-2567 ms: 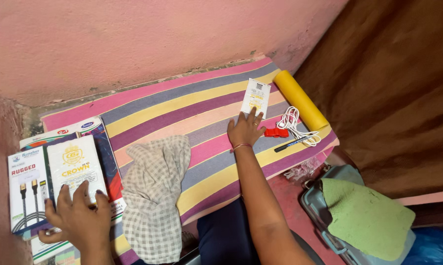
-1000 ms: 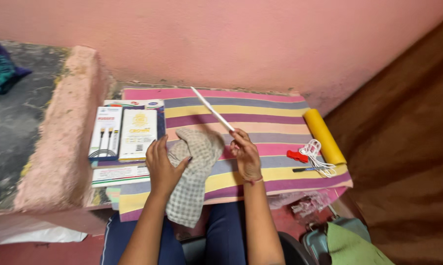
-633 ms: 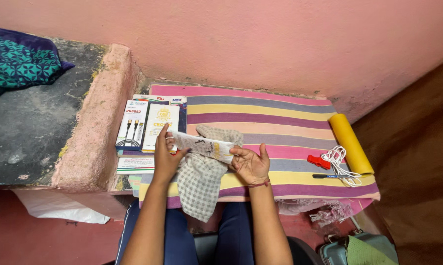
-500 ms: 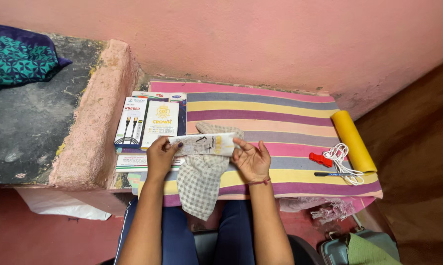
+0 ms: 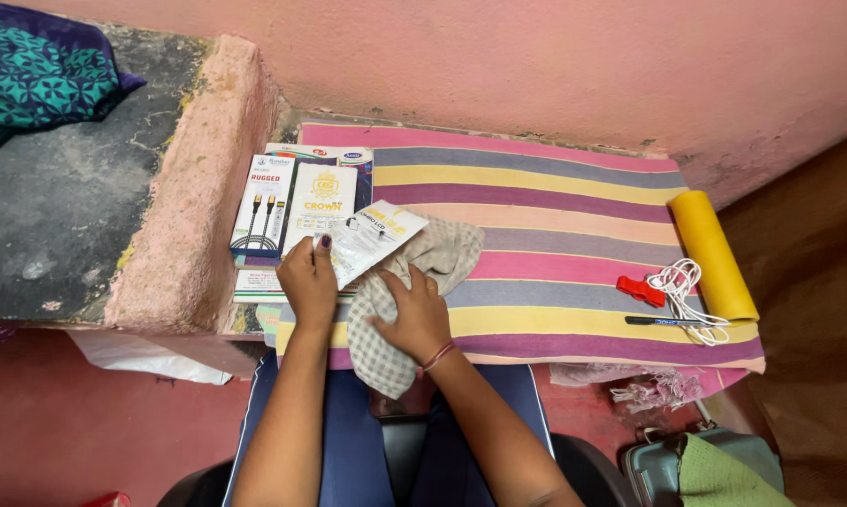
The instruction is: The person wipes a striped table surface with a cloth, moving aside books, a yellow roll, a red clip, and a white cable to clean underneath. They wipe the table and the items individually, then return them to the surface.
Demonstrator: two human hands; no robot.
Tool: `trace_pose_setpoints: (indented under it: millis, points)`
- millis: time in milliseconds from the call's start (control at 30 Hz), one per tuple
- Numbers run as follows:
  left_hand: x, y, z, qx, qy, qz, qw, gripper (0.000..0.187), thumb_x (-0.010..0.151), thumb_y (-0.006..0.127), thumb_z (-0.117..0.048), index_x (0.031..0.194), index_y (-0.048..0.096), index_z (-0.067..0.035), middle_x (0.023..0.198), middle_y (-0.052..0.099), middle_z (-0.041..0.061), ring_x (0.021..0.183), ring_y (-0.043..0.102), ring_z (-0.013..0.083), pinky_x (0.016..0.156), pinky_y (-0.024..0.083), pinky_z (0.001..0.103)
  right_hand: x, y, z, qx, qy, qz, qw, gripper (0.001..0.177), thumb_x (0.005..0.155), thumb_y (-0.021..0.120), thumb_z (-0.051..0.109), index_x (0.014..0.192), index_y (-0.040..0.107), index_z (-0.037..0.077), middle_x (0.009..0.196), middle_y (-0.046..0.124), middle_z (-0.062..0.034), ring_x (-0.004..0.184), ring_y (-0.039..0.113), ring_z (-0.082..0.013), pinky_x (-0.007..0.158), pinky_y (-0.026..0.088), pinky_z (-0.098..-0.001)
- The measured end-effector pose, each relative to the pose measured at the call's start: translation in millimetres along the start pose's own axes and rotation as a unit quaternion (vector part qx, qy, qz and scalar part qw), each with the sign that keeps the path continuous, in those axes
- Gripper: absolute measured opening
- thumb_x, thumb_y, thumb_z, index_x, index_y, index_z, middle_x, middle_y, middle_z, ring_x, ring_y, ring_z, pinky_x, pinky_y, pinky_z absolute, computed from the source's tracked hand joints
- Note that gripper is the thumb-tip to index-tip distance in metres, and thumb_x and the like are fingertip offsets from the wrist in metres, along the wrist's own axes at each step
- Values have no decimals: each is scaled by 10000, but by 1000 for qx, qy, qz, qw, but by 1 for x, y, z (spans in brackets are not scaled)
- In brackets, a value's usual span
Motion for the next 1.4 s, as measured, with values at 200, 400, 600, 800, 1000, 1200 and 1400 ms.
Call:
trace_pose_setpoints:
  millis: [200,400,600,800,1000,1200,1400]
  points:
    - [-20,41,21,-292,-214,93,928,135,1018,644,-143,976,648,-15,730,598,47,595,483,104,517,366,278,35,48,-126,311,49,-195,929,735,707,850,48,1373,544,106,1301,635,-93,1223,603,-250,1052,504,-369]
    - [-51,85,-9,-337,-154,272,888,326,933,679,-130,1212,527,-57,994,743,53,886,747,113,677,589,250,1,-57,-226,508,235,-459,689,618,765,736,-65,1300,482,112,1319,495,-56,1113,623,-216,952,548,-385]
    - [-62,79,-40,116,-92,334,931,601,842,815,-381,1320,522,-166,802,713,102,758,706,327,628,520,462,-45,-125,-159,370,-4,-592,716,545,962,708,-18,1413,413,63,1369,464,-120,1257,497,-251,1140,436,-395]
    - [-57,76,-34,75,-95,291,949,537,811,827,-300,1252,555,-155,760,681,73,707,693,308,590,508,456,-63,-136,-102,149,-73,-664,729,608,958,802,208,1399,419,40,1329,438,-79,1256,486,-227,1158,392,-402]
    - [-60,78,-31,87,-81,306,945,363,837,819,-275,1117,623,-154,811,702,71,766,706,303,633,519,452,-82,-173,-84,265,-120,-658,695,530,952,778,275,1298,417,97,1254,474,-87,1187,571,-267,1070,488,-432]
    - [-68,84,-27,94,-14,271,958,400,790,822,-247,1101,612,-107,931,707,122,817,691,364,630,516,473,-34,-106,-80,168,-43,-466,868,439,990,770,94,1329,502,14,1327,509,-118,1342,485,-284,1234,363,-431]
    - [-67,82,-24,84,-72,322,940,359,848,788,-182,1157,608,-154,792,678,80,775,696,315,652,504,453,12,-15,-60,-63,-18,-138,988,496,713,724,23,1179,704,191,1268,655,-102,1171,590,-360,872,510,-489]
Point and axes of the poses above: each hand's wrist, its own x-axis towards the middle knuckle, its own y-axis out of the palm, z = x × y, the point moved 3 cm from there along x, towards the middle knuckle
